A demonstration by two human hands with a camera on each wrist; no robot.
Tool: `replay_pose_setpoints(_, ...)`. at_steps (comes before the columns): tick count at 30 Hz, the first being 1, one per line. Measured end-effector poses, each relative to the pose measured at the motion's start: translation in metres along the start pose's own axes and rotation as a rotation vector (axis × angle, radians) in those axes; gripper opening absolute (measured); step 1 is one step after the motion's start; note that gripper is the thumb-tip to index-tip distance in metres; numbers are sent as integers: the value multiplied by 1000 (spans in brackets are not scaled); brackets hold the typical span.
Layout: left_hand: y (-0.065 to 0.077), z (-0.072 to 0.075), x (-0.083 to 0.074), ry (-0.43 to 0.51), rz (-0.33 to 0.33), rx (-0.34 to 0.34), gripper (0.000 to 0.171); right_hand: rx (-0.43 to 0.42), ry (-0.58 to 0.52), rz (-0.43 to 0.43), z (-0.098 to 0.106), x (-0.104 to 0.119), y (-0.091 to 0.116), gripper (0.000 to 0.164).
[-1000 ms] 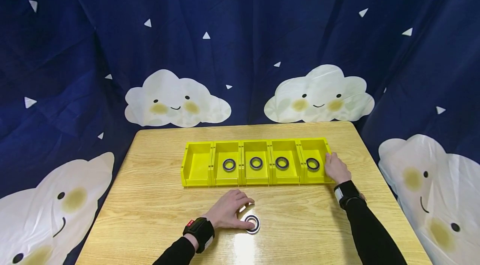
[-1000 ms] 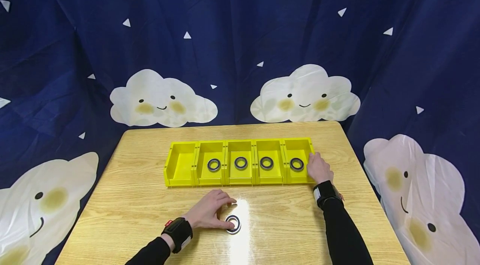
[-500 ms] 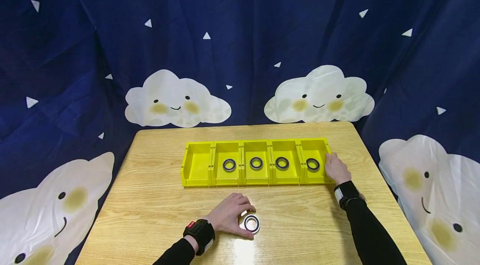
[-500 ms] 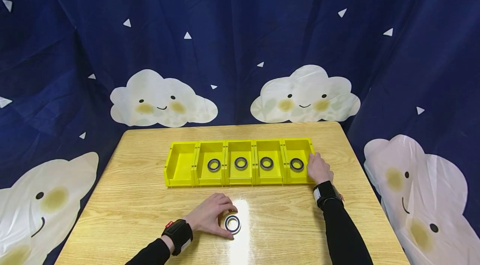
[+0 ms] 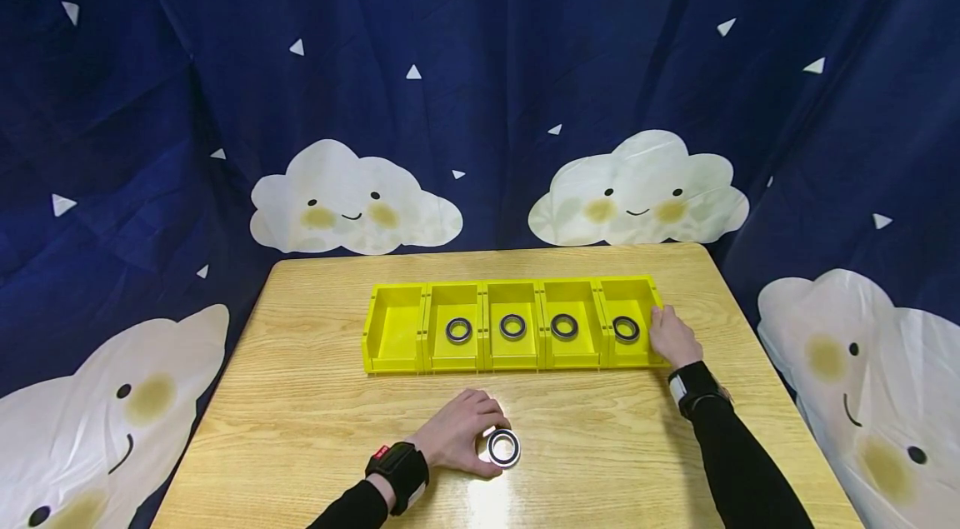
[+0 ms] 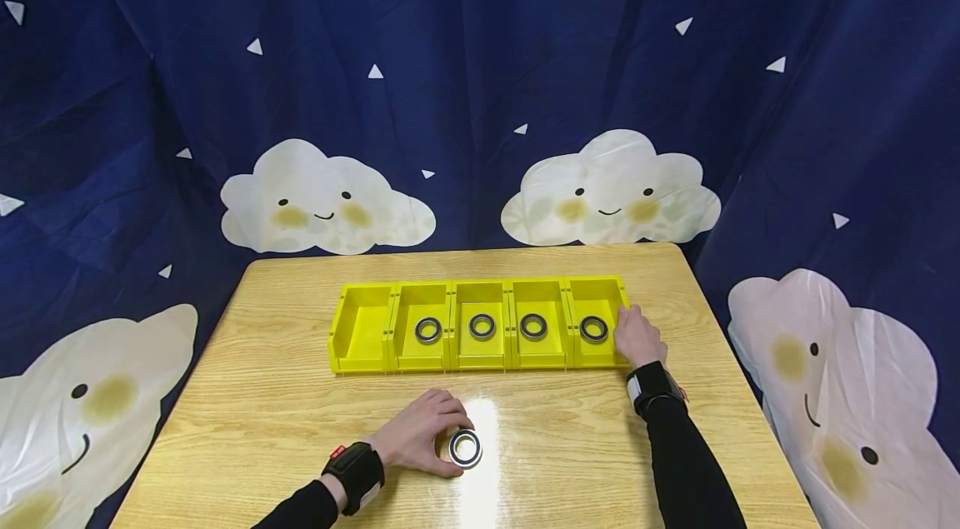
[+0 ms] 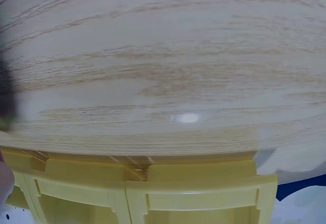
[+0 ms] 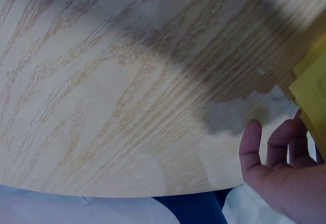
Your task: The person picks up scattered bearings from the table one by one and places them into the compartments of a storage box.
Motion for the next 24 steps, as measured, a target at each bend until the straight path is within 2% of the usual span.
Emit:
replay_pose_setpoints(6,0,0,-2,-8,-26,-17,55,-5,-1,13,-1,-1,-1,59)
replay_pose_setpoints(24,-1,-2,-6,-6,-21,-62,49,-8,-3,-2,0,0,-1,61)
Point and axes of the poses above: each hand's wrist, its own y-axis away from the middle knuckle, its own z-axis out of the back of the hand, x = y × z, the point moved 2 cm from there along -y, towards the middle knuckle, and after that the axes turned 12 degrees about -z, right-handed, at the moved point
